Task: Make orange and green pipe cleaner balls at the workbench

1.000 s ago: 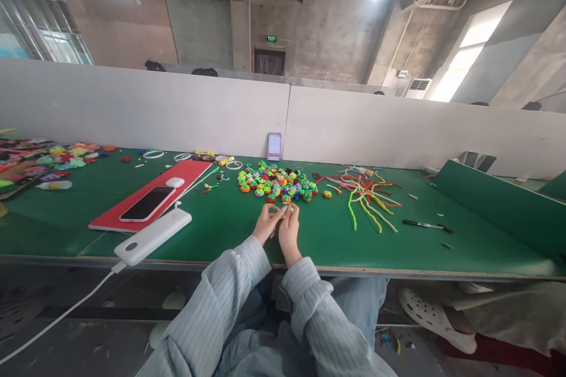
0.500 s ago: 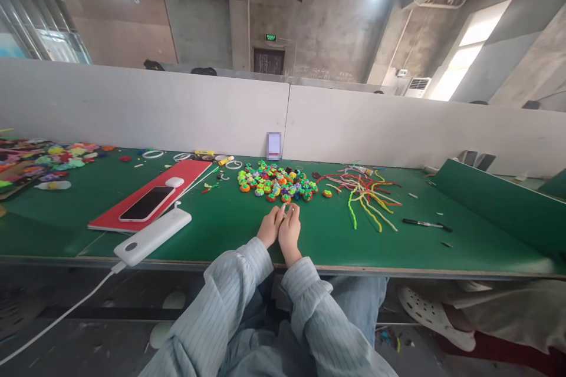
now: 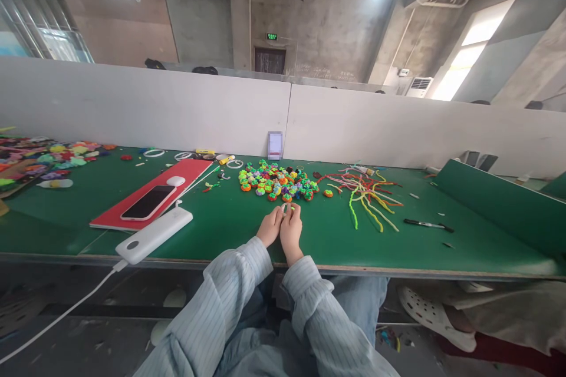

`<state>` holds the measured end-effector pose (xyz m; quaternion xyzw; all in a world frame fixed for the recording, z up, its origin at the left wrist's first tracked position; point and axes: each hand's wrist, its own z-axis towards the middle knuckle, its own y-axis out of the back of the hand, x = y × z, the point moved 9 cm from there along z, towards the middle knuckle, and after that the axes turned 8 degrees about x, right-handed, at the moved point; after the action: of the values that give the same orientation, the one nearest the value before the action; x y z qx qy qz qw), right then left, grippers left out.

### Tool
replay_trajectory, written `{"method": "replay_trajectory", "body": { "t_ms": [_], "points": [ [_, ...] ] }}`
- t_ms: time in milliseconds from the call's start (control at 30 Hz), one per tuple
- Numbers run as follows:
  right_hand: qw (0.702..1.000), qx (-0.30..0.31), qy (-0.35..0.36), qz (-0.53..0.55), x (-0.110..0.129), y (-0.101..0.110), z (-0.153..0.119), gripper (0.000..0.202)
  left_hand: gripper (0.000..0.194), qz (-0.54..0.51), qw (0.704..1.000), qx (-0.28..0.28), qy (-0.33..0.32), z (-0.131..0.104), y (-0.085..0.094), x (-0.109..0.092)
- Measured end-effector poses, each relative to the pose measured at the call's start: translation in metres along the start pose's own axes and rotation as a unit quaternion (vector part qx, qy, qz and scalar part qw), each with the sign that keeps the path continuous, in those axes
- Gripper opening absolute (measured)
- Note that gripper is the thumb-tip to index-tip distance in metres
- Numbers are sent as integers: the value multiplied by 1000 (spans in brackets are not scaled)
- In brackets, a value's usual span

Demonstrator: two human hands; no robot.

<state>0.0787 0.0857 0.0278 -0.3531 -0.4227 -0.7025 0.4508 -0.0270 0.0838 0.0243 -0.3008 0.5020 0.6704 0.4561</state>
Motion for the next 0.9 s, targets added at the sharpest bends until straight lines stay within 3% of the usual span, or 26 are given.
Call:
{"method": "replay_trajectory", "body": {
  "t_ms": [900],
  "points": [
    [999,-5,43,26,13,-1,-5,25,31,-69,997,-30,21,-1,4,2]
  ]
}}
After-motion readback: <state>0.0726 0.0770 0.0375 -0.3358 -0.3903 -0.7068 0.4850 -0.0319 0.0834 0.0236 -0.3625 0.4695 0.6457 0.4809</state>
